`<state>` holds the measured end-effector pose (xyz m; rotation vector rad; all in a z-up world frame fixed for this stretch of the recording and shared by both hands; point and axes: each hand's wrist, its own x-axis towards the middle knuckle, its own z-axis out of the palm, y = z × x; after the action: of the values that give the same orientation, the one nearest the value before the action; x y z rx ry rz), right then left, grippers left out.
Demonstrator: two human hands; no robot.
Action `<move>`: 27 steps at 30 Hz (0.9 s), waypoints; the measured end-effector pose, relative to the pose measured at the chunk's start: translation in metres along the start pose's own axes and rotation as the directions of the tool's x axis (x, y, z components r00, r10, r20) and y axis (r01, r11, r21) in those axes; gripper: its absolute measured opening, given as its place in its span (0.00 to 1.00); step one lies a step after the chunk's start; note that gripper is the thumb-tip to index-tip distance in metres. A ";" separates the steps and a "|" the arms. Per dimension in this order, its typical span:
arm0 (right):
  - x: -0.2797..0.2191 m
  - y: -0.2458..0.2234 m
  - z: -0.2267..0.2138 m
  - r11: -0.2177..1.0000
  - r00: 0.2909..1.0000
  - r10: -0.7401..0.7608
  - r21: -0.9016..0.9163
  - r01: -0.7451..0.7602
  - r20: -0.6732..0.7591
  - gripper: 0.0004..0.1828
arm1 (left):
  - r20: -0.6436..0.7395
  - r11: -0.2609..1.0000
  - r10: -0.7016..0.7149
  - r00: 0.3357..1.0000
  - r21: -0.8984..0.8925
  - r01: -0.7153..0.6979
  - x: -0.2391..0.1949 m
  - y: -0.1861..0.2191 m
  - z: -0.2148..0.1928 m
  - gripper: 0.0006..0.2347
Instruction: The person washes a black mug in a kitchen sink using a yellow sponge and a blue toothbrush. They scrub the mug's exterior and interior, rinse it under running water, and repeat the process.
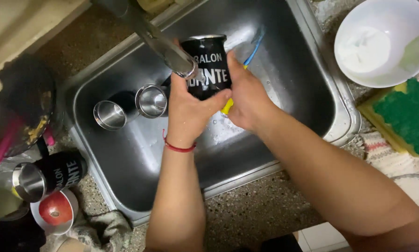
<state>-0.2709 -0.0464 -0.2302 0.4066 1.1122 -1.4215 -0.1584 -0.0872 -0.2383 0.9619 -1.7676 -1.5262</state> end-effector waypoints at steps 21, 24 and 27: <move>-0.007 0.009 -0.009 0.976 0.985 -0.155 -0.143 0.164 0.071 0.29 | -0.298 0.905 -0.133 0.945 -0.426 -0.007 0.000 -0.040 0.003 0.13; 0.030 0.029 -0.029 0.888 0.928 -0.362 -0.271 0.371 0.082 0.24 | -0.333 0.729 -0.376 0.865 -0.682 0.054 0.003 -0.052 0.001 0.16; 0.031 0.030 -0.028 0.866 0.899 -0.433 -0.248 0.435 0.067 0.20 | -0.266 0.677 -0.341 0.902 -0.735 0.039 0.002 -0.049 0.004 0.14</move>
<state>-0.2609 -0.0362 -0.2793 -0.0467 1.4223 -1.6344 -0.1562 -0.0898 -0.2876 0.9509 -0.6726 -1.7937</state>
